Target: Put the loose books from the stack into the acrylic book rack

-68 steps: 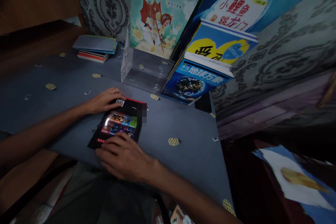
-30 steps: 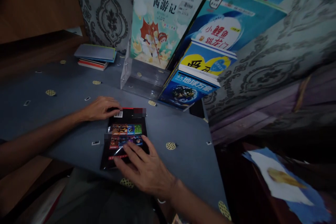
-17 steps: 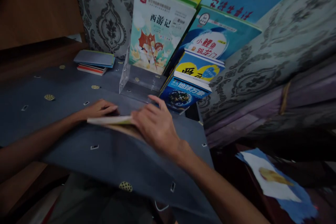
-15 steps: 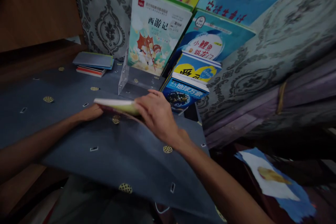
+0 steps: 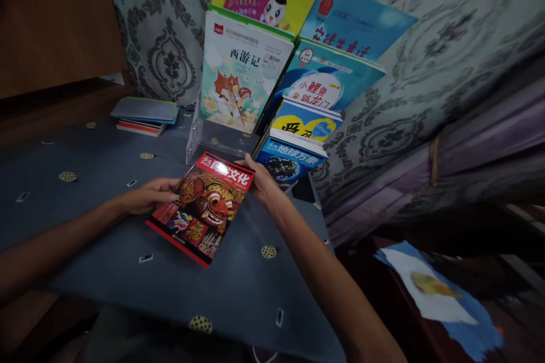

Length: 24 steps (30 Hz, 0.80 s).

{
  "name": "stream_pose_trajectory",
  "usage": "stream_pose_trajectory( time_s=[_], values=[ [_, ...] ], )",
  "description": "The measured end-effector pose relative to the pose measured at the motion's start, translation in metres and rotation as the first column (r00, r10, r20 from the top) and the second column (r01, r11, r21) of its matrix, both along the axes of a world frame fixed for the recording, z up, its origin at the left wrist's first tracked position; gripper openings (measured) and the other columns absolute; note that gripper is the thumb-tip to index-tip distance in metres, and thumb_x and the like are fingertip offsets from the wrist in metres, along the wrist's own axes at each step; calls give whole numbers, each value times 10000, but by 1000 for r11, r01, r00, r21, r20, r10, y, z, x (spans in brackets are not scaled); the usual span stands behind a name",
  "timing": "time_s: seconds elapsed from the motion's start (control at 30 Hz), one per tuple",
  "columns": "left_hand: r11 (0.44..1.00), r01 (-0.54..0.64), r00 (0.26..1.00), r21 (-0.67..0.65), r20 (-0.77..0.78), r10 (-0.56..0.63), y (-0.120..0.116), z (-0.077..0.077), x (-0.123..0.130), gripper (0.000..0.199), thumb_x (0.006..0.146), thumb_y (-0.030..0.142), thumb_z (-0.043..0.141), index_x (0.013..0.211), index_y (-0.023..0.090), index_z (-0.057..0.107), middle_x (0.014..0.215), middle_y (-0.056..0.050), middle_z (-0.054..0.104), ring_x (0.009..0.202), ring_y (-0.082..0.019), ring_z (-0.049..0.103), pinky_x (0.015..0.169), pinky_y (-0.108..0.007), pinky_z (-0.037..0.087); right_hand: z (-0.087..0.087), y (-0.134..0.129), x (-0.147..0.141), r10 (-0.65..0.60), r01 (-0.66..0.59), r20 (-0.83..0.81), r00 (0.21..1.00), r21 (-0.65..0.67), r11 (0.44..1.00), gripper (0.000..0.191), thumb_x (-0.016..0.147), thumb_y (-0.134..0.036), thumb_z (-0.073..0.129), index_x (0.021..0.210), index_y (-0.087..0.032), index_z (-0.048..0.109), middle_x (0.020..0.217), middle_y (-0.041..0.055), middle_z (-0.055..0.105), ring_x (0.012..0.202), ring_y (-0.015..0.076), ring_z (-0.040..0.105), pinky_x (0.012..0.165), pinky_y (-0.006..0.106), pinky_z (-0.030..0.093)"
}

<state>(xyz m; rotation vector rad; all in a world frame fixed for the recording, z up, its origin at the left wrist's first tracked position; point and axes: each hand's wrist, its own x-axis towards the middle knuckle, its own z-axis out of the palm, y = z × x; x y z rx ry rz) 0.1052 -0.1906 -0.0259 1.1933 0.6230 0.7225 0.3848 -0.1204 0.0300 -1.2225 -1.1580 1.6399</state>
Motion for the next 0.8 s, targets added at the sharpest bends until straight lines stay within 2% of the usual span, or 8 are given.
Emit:
stream_pose_trajectory(
  time_s=[0.07, 0.13, 0.27, 0.33, 0.47, 0.57, 0.67, 0.8],
  values=[
    [996, 55, 998, -63, -13, -56, 1, 0, -4, 630, 789, 347, 780, 1335, 126, 557, 1006, -101, 757, 805, -186, 722, 685, -244, 568, -12, -4, 2, -25, 20, -79, 997, -72, 997, 351, 854, -540, 695, 868, -189, 719, 726, 36, 756, 643, 186, 705, 618, 302, 570],
    [985, 120, 991, -127, -50, -128, 2, 1, -9, 677, 749, 367, 818, 1336, 166, 546, 1062, -85, 749, 784, -170, 723, 622, -204, 553, -24, -8, 2, -18, 12, -137, 990, -46, 999, 311, 791, -461, 783, 965, -212, 720, 803, 20, 772, 695, 177, 716, 668, 297, 578],
    [954, 246, 930, -171, -236, -282, 5, 8, -16, 582, 733, 532, 808, 1158, 180, 623, 945, -46, 751, 687, -148, 703, 494, -168, 505, -51, -10, -1, 21, -14, -42, 999, 148, 989, 427, 581, -349, 894, 944, -227, 704, 822, 2, 771, 709, 175, 707, 695, 296, 565],
    [964, 235, 892, -122, -367, -264, 8, 11, -17, 515, 775, 624, 729, 990, 167, 626, 763, -20, 718, 600, -137, 673, 463, -176, 492, -65, -6, -6, -8, -13, 80, 997, 266, 964, 400, 587, -400, 855, 903, -221, 686, 772, 4, 756, 669, 178, 690, 659, 300, 550],
    [993, 74, 848, 96, -529, -12, 17, 5, -17, 516, 812, 698, 619, 808, 197, 498, 578, 38, 609, 435, -112, 578, 394, -186, 427, -86, 4, -22, -92, 8, 194, 977, 395, 919, 291, 675, -403, 754, 880, -223, 653, 671, -21, 692, 634, 169, 649, 625, 278, 509],
    [957, -27, 794, 289, -576, 196, 21, -4, -17, 452, 854, 650, 567, 845, 202, 501, 609, 48, 592, 419, -102, 533, 380, -190, 369, -94, 9, -34, -147, 0, 274, 951, 472, 882, 201, 745, -349, 680, 895, -219, 650, 666, -27, 655, 641, 166, 623, 633, 273, 486],
    [832, -41, 680, 553, -595, 429, 20, -10, -14, 345, 908, 532, 524, 960, 196, 582, 687, 28, 619, 546, -125, 573, 521, -229, 445, -93, 14, -43, -187, -45, 364, 912, 543, 838, 175, 780, -299, 654, 933, -215, 667, 667, -30, 623, 643, 167, 595, 645, 274, 465],
    [592, 119, 499, 797, -564, 658, 18, -17, -11, 344, 926, 432, 533, 1164, 203, 629, 1024, -63, 675, 957, -226, 620, 891, -364, 491, -84, 19, -52, -211, -139, 464, 860, 612, 779, 187, 823, -268, 638, 993, -208, 688, 702, -16, 636, 679, 179, 608, 695, 284, 459]
  ],
)
